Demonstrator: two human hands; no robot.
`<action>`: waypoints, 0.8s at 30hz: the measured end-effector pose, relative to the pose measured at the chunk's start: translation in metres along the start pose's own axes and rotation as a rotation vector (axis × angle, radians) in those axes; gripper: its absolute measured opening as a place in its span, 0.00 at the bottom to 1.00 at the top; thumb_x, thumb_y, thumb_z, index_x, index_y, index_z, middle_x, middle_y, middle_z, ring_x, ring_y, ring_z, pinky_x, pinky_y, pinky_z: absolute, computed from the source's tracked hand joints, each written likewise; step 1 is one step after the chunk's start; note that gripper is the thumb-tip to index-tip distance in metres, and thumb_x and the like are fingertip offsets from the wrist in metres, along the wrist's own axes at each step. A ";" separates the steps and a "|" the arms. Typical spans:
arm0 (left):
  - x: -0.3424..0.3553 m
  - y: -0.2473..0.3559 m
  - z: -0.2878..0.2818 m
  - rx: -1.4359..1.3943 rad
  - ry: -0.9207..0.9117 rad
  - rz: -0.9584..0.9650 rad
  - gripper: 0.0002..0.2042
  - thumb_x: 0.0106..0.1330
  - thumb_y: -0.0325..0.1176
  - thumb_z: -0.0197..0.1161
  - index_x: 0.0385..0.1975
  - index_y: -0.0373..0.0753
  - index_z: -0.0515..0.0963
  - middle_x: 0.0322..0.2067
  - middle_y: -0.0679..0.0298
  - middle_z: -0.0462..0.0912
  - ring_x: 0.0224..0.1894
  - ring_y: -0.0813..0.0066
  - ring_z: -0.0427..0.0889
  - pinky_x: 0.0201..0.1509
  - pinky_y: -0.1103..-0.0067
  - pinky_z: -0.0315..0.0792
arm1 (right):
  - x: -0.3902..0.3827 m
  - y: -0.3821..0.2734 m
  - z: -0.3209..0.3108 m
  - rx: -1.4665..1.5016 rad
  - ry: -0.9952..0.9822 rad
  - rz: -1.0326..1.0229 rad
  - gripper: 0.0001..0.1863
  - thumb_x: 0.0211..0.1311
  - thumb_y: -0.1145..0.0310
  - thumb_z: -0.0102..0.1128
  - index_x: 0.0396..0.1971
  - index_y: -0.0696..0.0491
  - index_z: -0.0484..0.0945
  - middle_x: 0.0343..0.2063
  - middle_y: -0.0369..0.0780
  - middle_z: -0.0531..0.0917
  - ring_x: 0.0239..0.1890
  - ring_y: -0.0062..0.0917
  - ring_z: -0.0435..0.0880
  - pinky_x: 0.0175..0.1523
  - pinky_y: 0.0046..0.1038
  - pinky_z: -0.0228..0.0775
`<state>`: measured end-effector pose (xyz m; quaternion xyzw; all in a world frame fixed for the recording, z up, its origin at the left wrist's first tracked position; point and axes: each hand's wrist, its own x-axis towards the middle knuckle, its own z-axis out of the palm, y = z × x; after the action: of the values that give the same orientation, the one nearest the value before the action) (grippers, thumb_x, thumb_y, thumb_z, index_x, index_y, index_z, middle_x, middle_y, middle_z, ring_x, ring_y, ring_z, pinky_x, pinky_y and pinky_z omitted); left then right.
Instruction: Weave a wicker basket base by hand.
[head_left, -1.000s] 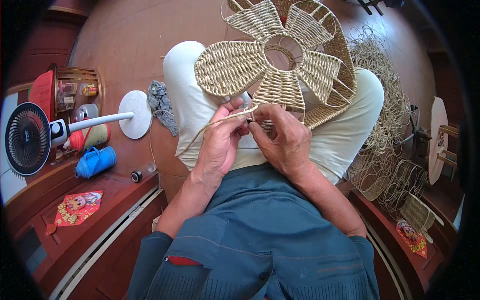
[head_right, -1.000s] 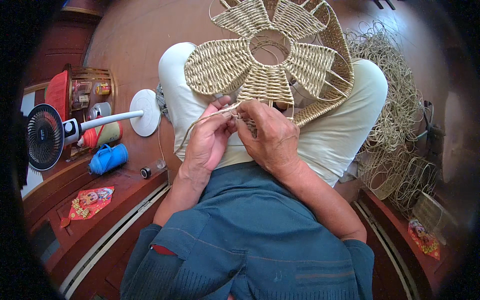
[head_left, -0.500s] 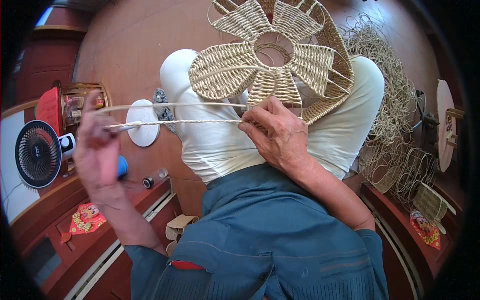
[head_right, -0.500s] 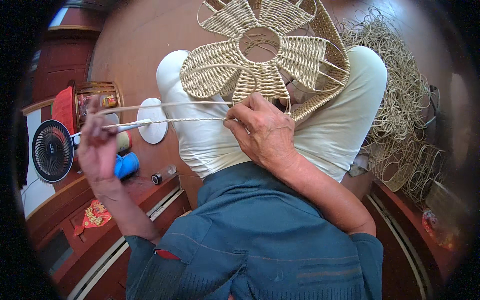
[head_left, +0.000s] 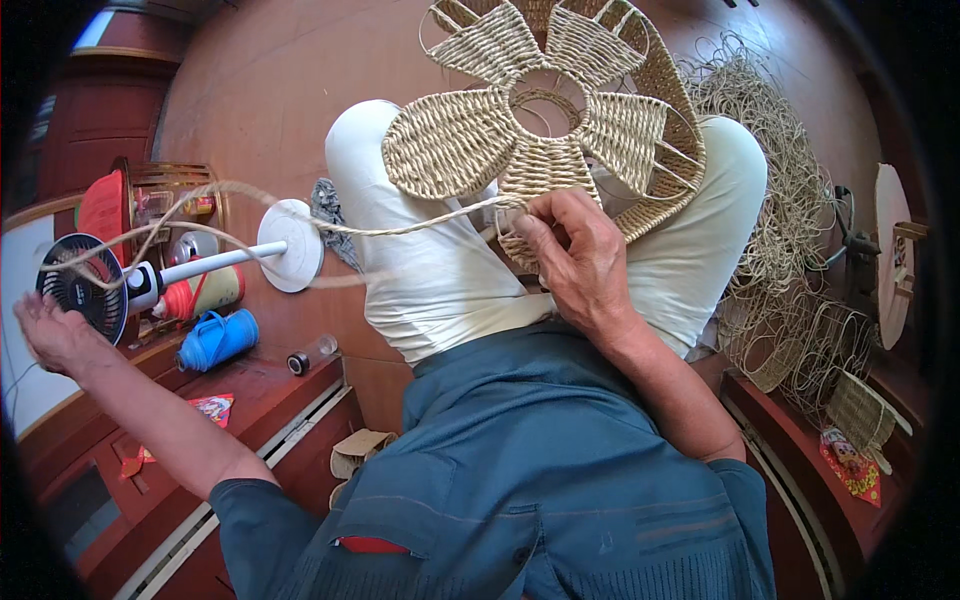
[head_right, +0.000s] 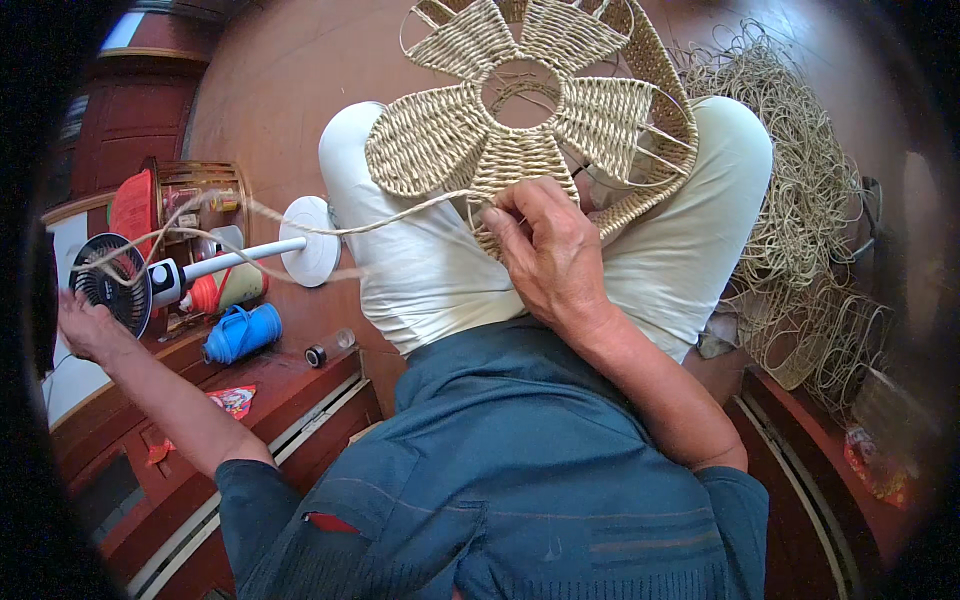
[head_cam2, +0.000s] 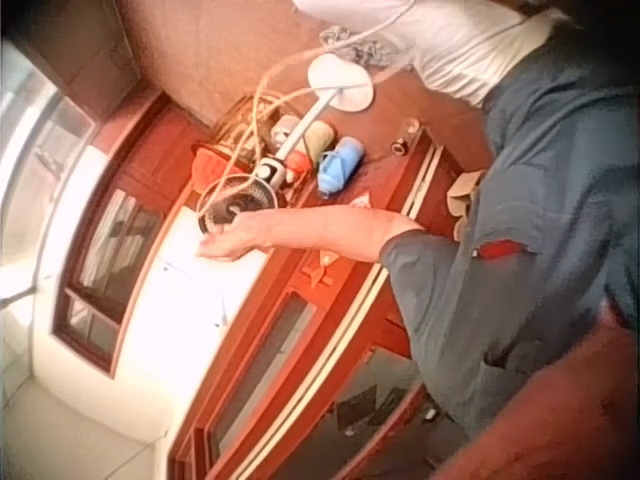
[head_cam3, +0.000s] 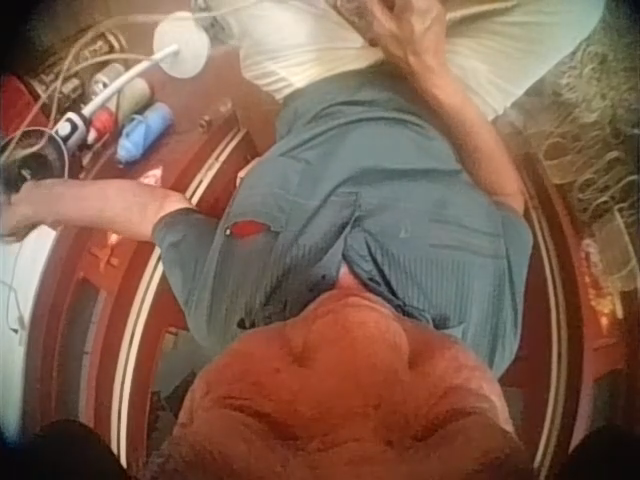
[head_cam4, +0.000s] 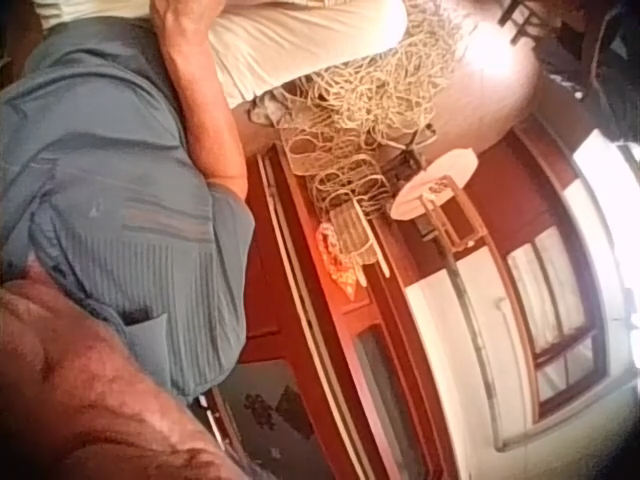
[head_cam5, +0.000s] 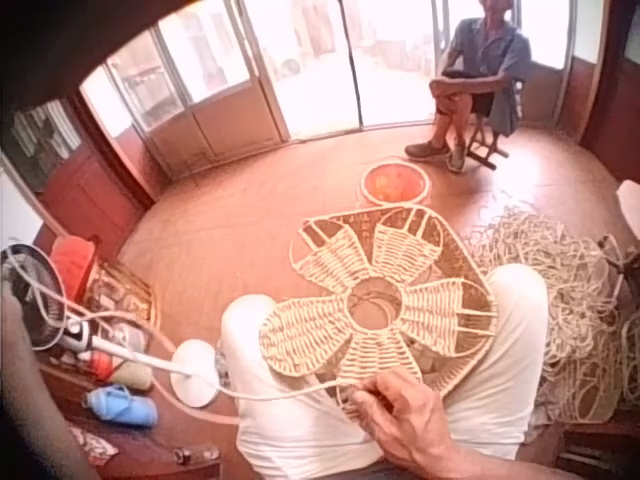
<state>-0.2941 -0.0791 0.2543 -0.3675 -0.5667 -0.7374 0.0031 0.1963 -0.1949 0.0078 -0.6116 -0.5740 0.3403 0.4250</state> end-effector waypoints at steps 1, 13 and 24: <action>0.036 0.000 0.012 0.164 0.227 0.348 0.11 0.79 0.31 0.65 0.52 0.30 0.83 0.49 0.52 0.90 0.50 0.65 0.89 0.53 0.72 0.83 | 0.002 -0.002 0.001 0.007 -0.011 -0.012 0.07 0.70 0.71 0.72 0.38 0.58 0.84 0.32 0.45 0.81 0.31 0.36 0.83 0.38 0.36 0.75; -0.380 -0.013 0.044 0.185 -1.288 0.145 0.11 0.69 0.20 0.71 0.50 0.37 0.87 0.41 0.58 0.88 0.43 0.65 0.88 0.50 0.72 0.81 | 0.008 -0.001 -0.007 -0.032 0.037 -0.065 0.09 0.70 0.73 0.73 0.36 0.59 0.80 0.30 0.44 0.78 0.29 0.32 0.77 0.36 0.36 0.72; -0.399 -0.011 0.044 0.495 -1.473 0.696 0.24 0.64 0.23 0.66 0.63 0.32 0.80 0.36 0.58 0.79 0.38 0.61 0.82 0.43 0.69 0.80 | 0.009 0.000 -0.012 -0.083 -0.023 -0.097 0.08 0.72 0.72 0.70 0.38 0.56 0.79 0.26 0.46 0.83 0.28 0.40 0.87 0.34 0.39 0.77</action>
<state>0.0163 -0.2023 0.0308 -0.8957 -0.4235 -0.1218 -0.0597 0.2085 -0.1876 0.0132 -0.5962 -0.6213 0.3021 0.4089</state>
